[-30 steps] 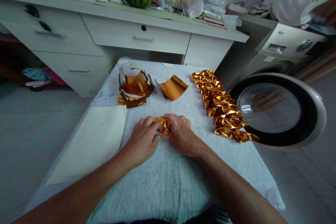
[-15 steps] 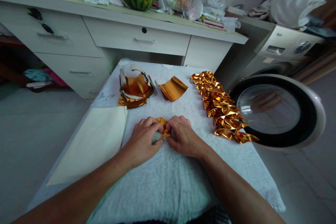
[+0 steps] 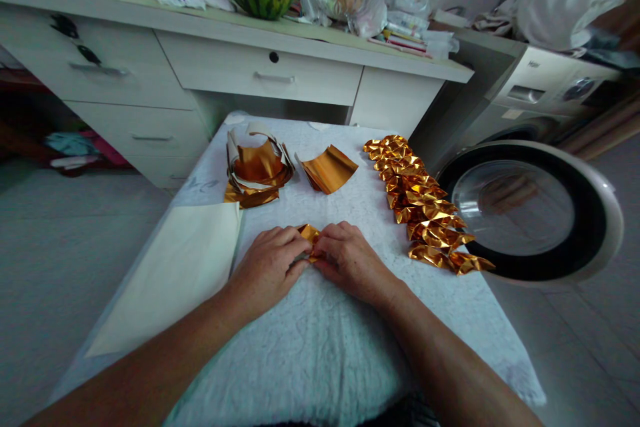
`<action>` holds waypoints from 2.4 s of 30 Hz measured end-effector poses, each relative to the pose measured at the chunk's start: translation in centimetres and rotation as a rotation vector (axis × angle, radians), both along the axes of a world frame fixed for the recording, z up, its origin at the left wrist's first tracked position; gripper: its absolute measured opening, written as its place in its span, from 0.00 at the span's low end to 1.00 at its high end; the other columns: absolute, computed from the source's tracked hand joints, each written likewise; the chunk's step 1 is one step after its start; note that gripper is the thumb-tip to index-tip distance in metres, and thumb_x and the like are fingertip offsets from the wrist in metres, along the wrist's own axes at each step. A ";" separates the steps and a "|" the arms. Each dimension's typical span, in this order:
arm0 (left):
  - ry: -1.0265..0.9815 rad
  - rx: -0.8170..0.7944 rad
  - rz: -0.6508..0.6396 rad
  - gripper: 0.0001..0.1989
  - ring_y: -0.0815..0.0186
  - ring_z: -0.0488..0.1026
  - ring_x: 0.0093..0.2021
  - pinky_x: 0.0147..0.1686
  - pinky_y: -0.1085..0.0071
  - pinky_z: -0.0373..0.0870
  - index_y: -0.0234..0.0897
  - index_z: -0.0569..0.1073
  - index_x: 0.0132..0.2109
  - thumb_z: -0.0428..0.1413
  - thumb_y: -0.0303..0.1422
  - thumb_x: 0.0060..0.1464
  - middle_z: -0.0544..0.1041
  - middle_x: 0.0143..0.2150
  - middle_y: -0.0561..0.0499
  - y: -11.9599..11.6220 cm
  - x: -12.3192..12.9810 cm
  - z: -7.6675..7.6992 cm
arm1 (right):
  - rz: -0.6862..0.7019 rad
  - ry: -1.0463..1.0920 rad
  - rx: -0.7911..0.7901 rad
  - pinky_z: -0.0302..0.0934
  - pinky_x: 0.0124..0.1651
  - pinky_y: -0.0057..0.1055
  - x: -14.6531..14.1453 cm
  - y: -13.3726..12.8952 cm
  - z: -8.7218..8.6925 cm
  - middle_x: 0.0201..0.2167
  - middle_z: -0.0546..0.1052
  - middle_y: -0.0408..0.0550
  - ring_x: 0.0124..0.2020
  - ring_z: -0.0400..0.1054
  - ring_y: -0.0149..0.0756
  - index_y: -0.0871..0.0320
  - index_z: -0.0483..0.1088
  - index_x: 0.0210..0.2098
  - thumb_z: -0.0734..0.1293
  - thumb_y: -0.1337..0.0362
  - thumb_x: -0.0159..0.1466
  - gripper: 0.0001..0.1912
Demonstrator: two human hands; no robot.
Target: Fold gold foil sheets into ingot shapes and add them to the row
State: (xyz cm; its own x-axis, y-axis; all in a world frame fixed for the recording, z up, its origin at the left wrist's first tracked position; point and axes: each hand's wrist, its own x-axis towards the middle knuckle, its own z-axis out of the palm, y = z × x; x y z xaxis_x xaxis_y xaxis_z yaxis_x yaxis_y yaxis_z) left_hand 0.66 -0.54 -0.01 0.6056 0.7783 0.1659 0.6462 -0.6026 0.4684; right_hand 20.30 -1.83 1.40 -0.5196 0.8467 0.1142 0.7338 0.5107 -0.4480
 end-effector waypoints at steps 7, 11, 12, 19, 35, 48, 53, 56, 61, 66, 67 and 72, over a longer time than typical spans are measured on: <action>-0.202 0.029 0.110 0.09 0.63 0.68 0.44 0.45 0.64 0.67 0.39 0.66 0.38 0.50 0.20 0.52 0.67 0.40 0.51 0.1 0.0 0.7 | 0.031 -0.142 0.087 0.52 0.43 0.33 -0.4 -0.1 0.0 0.36 0.73 0.47 0.39 0.62 0.36 0.58 0.73 0.36 0.65 0.66 0.66 0.05; -0.217 0.112 0.235 0.11 0.60 0.68 0.48 0.49 0.60 0.67 0.38 0.66 0.42 0.48 0.21 0.53 0.68 0.43 0.49 0.5 -0.3 0.5 | 0.053 -0.236 0.156 0.50 0.40 0.34 -0.7 -0.3 0.2 0.33 0.74 0.47 0.36 0.61 0.36 0.59 0.72 0.33 0.64 0.66 0.66 0.06; -0.201 0.115 0.253 0.11 0.59 0.68 0.48 0.50 0.59 0.66 0.38 0.66 0.43 0.47 0.22 0.54 0.69 0.43 0.48 0.6 -0.4 0.4 | 0.059 -0.245 0.172 0.50 0.40 0.34 -0.8 -0.3 0.2 0.33 0.74 0.47 0.36 0.61 0.36 0.59 0.72 0.33 0.64 0.67 0.66 0.07; -0.108 0.022 0.251 0.05 0.59 0.69 0.44 0.47 0.59 0.66 0.39 0.68 0.37 0.50 0.25 0.56 0.72 0.41 0.49 1.5 -0.9 -0.5 | 0.063 -0.260 0.207 0.51 0.39 0.35 -0.9 -0.4 -0.1 0.33 0.75 0.47 0.34 0.62 0.36 0.58 0.72 0.33 0.62 0.67 0.67 0.08; -0.093 0.017 0.206 0.07 0.60 0.67 0.42 0.45 0.62 0.64 0.39 0.68 0.35 0.50 0.22 0.53 0.72 0.38 0.50 1.4 -0.5 -0.2 | 0.084 -0.306 0.280 0.50 0.38 0.36 -1.0 -0.5 -0.7 0.35 0.75 0.46 0.35 0.62 0.37 0.59 0.72 0.32 0.62 0.66 0.68 0.09; -0.164 -0.009 0.156 0.08 0.61 0.68 0.43 0.46 0.62 0.66 0.39 0.67 0.36 0.50 0.21 0.53 0.72 0.39 0.51 1.3 -0.4 -0.3 | 0.101 -0.280 0.325 0.52 0.38 0.37 -1.2 -0.6 -1.1 0.36 0.74 0.48 0.36 0.61 0.39 0.59 0.70 0.34 0.61 0.66 0.68 0.08; -0.159 -0.013 0.141 0.07 0.61 0.68 0.43 0.46 0.61 0.66 0.40 0.68 0.37 0.48 0.25 0.59 0.74 0.39 0.51 1.2 -0.5 -0.2 | 0.059 -0.266 0.285 0.53 0.39 0.35 -0.8 -0.2 -1.2 0.35 0.73 0.49 0.36 0.62 0.39 0.59 0.69 0.36 0.60 0.69 0.67 0.07; -0.168 -0.037 0.141 0.08 0.61 0.69 0.45 0.47 0.60 0.67 0.40 0.68 0.40 0.46 0.25 0.59 0.74 0.40 0.51 1.1 -0.6 -0.1 | -0.004 -0.228 0.246 0.55 0.40 0.34 -0.2 0.1 -0.9 0.33 0.72 0.48 0.35 0.62 0.38 0.59 0.69 0.36 0.60 0.71 0.64 0.07; -0.209 -0.071 0.200 0.16 0.61 0.71 0.47 0.49 0.60 0.68 0.41 0.63 0.44 0.51 0.21 0.48 0.73 0.43 0.51 0.5 -0.4 -0.2 | -0.085 -0.147 0.204 0.55 0.39 0.31 0.9 0.6 -0.6 0.30 0.71 0.47 0.34 0.62 0.36 0.58 0.67 0.31 0.61 0.74 0.60 0.06; -0.157 0.001 0.127 0.11 0.60 0.71 0.45 0.46 0.61 0.69 0.41 0.65 0.39 0.55 0.24 0.49 0.74 0.40 0.51 0.6 -0.3 -0.4 | -0.108 -0.074 0.167 0.54 0.35 0.29 1.5 0.8 -0.7 0.29 0.69 0.44 0.32 0.61 0.33 0.58 0.65 0.29 0.62 0.74 0.58 0.06; -0.140 0.017 0.113 0.09 0.60 0.71 0.45 0.46 0.61 0.69 0.41 0.66 0.39 0.55 0.24 0.51 0.75 0.40 0.51 0.7 -0.4 -0.5 | -0.106 -0.073 0.163 0.54 0.35 0.29 1.5 0.8 -0.7 0.29 0.69 0.44 0.32 0.61 0.33 0.58 0.65 0.28 0.62 0.73 0.58 0.05; -0.089 0.117 0.044 0.07 0.61 0.71 0.43 0.45 0.62 0.69 0.40 0.73 0.41 0.54 0.25 0.57 0.78 0.40 0.51 1.1 -0.5 -0.7 | -0.089 -0.086 0.125 0.54 0.37 0.29 1.4 0.7 -0.5 0.29 0.69 0.45 0.33 0.61 0.33 0.58 0.66 0.29 0.62 0.73 0.59 0.05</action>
State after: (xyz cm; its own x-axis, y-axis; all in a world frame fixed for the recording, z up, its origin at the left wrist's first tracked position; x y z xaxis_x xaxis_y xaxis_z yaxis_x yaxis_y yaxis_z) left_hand 0.15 0.57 -0.76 0.5497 0.7761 0.3090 0.6323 -0.6283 0.4532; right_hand 21.67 -1.13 0.94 -0.4554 0.8719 0.1799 0.8115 0.4896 -0.3190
